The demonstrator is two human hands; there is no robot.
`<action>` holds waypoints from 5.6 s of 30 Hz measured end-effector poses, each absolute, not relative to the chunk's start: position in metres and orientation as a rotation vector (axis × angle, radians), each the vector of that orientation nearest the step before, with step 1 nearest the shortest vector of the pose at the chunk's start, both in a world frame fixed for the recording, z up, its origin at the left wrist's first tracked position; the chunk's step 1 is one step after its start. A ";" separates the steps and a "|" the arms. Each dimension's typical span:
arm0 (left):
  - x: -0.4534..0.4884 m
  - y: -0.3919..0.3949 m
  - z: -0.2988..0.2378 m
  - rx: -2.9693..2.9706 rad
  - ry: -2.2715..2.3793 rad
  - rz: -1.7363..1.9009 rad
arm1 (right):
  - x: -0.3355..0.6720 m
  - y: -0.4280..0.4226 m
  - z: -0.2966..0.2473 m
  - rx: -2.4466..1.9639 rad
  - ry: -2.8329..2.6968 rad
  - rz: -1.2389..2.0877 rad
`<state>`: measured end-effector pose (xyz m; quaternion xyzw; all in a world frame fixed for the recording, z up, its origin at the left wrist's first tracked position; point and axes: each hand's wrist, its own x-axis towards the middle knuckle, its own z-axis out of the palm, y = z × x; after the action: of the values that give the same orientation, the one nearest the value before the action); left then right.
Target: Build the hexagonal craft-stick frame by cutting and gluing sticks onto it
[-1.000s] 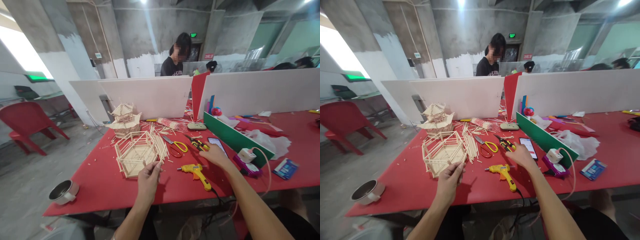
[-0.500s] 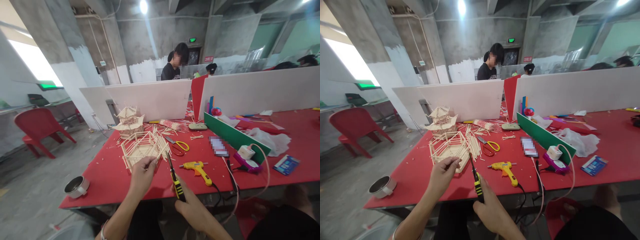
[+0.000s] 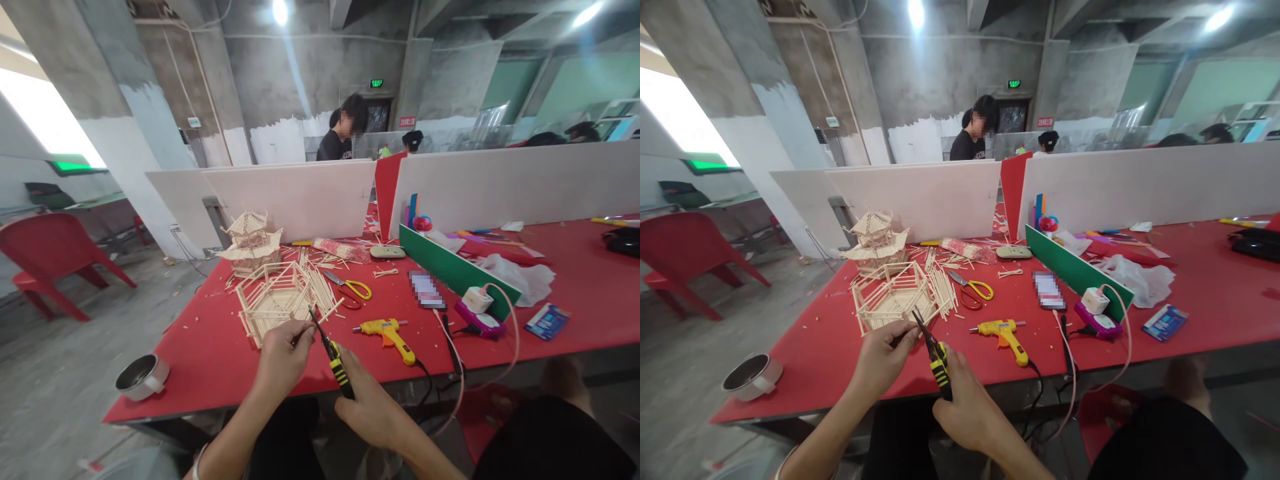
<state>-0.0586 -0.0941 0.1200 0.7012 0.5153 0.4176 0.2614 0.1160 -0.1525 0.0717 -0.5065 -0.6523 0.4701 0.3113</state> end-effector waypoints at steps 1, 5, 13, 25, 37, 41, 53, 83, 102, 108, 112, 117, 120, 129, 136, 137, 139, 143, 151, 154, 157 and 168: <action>-0.060 -0.094 0.120 1.921 1.412 1.130 | 0.115 -0.152 0.073 -1.332 -1.732 1.242; -0.060 -0.096 0.122 2.020 1.459 1.147 | 0.114 -0.151 0.075 -1.359 -1.754 1.276; -0.058 -0.097 0.126 2.204 1.401 1.138 | 0.114 -0.152 0.069 -1.391 -1.730 1.311; -0.059 -0.100 0.132 2.184 1.301 1.182 | 0.104 -0.159 0.061 -1.197 -1.573 1.280; -0.065 -0.095 0.134 2.211 1.233 0.974 | 0.113 -0.158 0.065 -1.195 -1.639 1.336; -0.063 -0.096 0.134 2.213 1.239 0.975 | 0.113 -0.161 0.055 -1.337 -1.567 1.389; -0.075 -0.082 0.129 1.910 1.197 0.758 | 0.114 -0.159 0.061 -1.243 -1.645 1.326; -0.080 -0.074 0.118 1.516 1.194 0.891 | 0.152 -0.146 0.084 -1.357 -1.477 1.498; -0.034 -0.066 0.120 1.150 1.080 1.137 | 0.260 0.041 0.065 -2.519 -1.690 0.587; -0.043 -0.080 0.138 1.131 1.042 1.341 | 0.222 0.025 0.092 -2.196 -1.688 0.435; -0.054 -0.079 0.145 0.851 0.908 1.491 | 0.160 -0.032 0.116 -1.710 -1.837 0.654; -0.061 -0.071 0.140 0.651 0.832 1.504 | 0.079 -0.093 0.126 -1.001 -1.724 1.073; -0.071 -0.067 0.136 0.619 0.830 1.511 | 0.062 -0.098 0.121 -1.019 -1.624 1.031; -0.155 0.019 0.157 1.602 1.587 1.348 | 0.055 -0.076 0.112 -1.344 -1.682 0.543; -0.154 0.066 0.149 1.517 1.382 0.779 | 0.031 -0.062 0.114 -1.484 -1.765 0.395; -0.153 0.069 0.148 1.485 1.373 0.754 | 0.030 -0.061 0.114 -1.503 -1.764 0.388; -0.153 0.073 0.147 1.428 1.364 0.711 | 0.028 -0.059 0.115 -1.532 -1.754 0.368; -0.155 0.075 0.148 1.325 1.339 0.666 | 0.025 -0.057 0.112 -1.555 -1.726 0.333; -0.150 0.072 0.148 1.247 1.326 0.686 | 0.022 -0.062 0.098 -1.361 -1.700 0.288; -0.148 0.073 0.147 1.245 1.316 0.683 | 0.021 -0.062 0.097 -1.333 -1.692 0.301; -0.148 0.074 0.146 1.254 1.321 0.688 | 0.021 -0.060 0.096 -1.330 -1.693 0.297; -0.141 0.045 0.175 1.585 1.401 1.049 | 0.022 -0.065 0.105 -1.180 -1.527 0.191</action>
<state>-0.1407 0.0448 0.1750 0.6207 0.5488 0.4110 0.3802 0.0223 -0.0652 0.1050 -0.5017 -0.6492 0.0810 0.5659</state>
